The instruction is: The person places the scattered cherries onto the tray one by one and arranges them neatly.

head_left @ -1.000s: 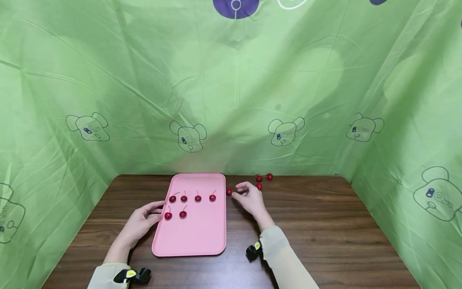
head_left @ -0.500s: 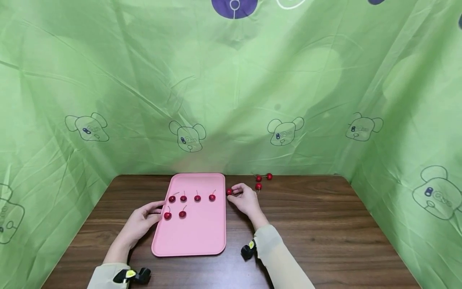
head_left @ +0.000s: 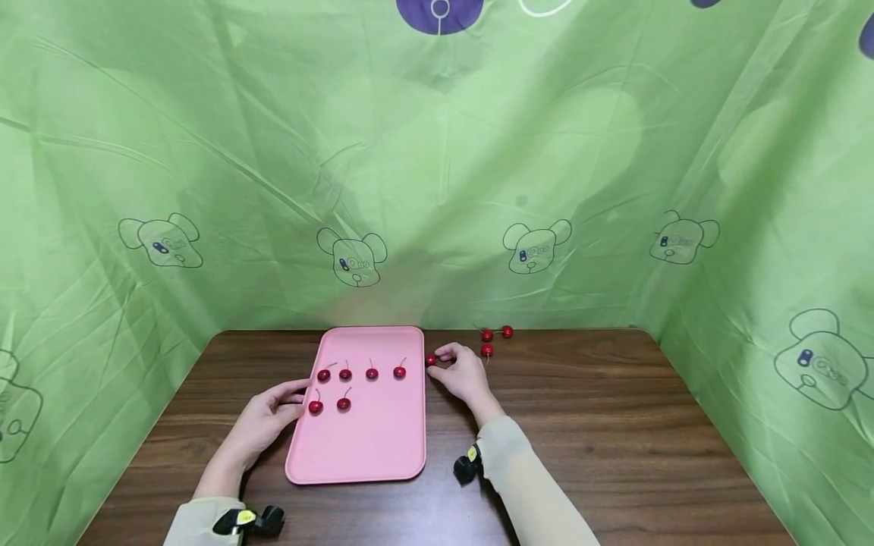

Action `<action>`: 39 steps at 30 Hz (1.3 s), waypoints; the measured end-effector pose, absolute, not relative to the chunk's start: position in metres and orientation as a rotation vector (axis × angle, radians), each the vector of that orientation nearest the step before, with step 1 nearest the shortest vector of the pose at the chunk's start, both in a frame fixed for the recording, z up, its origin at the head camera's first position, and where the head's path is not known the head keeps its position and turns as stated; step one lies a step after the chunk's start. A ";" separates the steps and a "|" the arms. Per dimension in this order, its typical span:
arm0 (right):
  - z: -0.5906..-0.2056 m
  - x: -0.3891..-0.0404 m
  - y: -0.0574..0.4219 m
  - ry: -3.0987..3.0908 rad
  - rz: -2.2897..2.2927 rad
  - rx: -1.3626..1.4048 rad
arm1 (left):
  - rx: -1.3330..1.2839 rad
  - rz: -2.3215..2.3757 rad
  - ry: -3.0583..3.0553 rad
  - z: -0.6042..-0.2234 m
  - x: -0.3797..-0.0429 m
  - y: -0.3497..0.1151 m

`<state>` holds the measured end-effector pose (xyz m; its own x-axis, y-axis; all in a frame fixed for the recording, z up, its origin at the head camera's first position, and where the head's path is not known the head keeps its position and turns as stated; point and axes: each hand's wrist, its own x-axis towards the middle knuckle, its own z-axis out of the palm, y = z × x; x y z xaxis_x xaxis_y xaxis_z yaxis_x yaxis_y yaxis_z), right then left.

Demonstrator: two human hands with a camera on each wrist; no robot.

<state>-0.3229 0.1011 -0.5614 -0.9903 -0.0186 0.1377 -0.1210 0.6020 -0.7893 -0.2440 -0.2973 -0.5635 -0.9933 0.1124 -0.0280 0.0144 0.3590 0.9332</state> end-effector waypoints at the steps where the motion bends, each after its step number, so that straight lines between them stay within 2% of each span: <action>1: -0.561 -0.323 0.101 -2.712 1.338 0.119 | 0.118 1.725 2.519 -0.564 -0.244 -0.297; 19: -0.563 -0.329 0.100 -2.767 1.232 0.148 | 0.140 1.721 2.533 -0.563 -0.244 -0.298; 39: -0.556 -0.316 0.108 -2.517 1.831 0.075 | 0.121 1.723 2.519 -0.562 -0.243 -0.297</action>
<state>-0.3160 0.1082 -0.5557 -0.9984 -0.0224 0.0512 -0.0556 0.3074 -0.9500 -0.2435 -0.2968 -0.5622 -0.9931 0.1143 -0.0274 0.0159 0.3615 0.9322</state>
